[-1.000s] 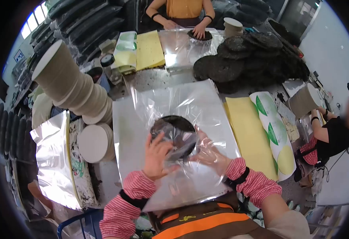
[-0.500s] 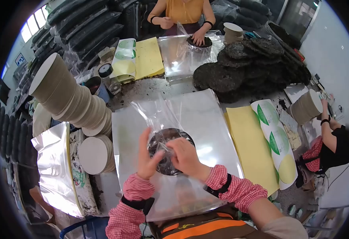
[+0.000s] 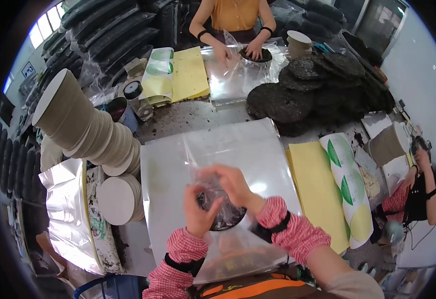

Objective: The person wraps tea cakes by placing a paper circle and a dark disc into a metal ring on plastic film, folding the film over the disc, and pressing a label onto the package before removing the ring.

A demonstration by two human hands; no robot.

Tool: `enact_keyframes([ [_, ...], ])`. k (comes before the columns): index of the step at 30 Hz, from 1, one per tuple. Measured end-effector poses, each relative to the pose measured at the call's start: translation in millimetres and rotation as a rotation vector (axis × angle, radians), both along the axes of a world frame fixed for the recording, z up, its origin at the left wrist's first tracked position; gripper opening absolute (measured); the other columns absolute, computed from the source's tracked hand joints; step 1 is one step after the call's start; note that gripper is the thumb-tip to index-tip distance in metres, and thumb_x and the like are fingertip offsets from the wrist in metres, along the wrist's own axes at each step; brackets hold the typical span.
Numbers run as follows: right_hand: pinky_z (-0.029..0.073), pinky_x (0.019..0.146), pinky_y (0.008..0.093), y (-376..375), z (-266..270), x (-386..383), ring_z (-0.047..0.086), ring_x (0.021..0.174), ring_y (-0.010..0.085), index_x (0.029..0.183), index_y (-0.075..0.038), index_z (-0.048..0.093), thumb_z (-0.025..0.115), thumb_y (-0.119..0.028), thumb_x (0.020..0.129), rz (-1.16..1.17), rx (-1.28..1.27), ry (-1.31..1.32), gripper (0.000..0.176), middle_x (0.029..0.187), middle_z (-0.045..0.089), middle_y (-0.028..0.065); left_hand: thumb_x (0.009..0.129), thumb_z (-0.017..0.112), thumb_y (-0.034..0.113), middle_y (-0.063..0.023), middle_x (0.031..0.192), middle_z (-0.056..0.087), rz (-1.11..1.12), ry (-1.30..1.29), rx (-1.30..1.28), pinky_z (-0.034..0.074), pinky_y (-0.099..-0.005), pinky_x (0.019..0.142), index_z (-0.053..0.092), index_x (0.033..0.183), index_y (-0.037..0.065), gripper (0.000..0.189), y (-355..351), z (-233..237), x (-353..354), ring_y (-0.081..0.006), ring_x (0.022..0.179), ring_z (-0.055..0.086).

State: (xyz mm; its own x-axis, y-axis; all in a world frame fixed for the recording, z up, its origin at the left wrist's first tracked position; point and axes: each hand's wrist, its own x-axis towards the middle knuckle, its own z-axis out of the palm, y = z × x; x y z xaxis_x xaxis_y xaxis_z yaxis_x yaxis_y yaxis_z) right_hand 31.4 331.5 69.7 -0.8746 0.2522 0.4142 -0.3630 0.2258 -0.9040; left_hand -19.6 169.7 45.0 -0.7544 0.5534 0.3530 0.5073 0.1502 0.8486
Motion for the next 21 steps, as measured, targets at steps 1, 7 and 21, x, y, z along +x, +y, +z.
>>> enact_keyframes([
  [1, 0.048, 0.089, 0.0331, 0, -4, 4, 0.065, 0.101, 0.0216, 0.12, 0.003, 0.062, 0.038, -0.057, 0.101, 0.004, 0.012, 0.001, 0.067, 0.109, 0.069, 0.014, 0.072, 0.084, 0.029, -0.0158, 0.124, 0.058, 0.146, 0.015, 0.147, 0.047, -0.0379, 0.094, 0.055, 0.119, 0.0, 0.063, -1, -1, -1, -0.0297, 0.117, 0.058],
  [7, 0.047, 0.072, 0.0301, -11, -30, 19, 0.059, 0.081, 0.0174, 0.092, -0.001, 0.063, 0.06, -0.033, 0.096, -0.199, -0.332, 0.022, 0.032, 0.088, 0.063, 0.0074, 0.073, 0.079, 0.013, -0.0159, 0.128, 0.054, -0.27, -0.031, 0.073, 0.037, -0.0438, 0.11, 0.055, 0.121, 0.002, 0.055, -1, 23, -13, -0.032, 0.12, 0.053],
  [21, 0.05, 0.078, 0.0432, -27, -30, 27, 0.059, 0.094, 0.0335, 0.089, -0.003, 0.065, 0.069, -0.012, 0.075, -0.383, 0.565, -0.168, 0.018, 0.091, 0.061, 0.0112, 0.077, 0.075, 0.029, -0.0228, 0.148, 0.042, -0.247, 0.497, -0.509, 0.019, -0.0489, 0.12, 0.034, 0.147, -0.006, 0.088, -1, 1, 6, -0.0346, 0.143, 0.035],
])
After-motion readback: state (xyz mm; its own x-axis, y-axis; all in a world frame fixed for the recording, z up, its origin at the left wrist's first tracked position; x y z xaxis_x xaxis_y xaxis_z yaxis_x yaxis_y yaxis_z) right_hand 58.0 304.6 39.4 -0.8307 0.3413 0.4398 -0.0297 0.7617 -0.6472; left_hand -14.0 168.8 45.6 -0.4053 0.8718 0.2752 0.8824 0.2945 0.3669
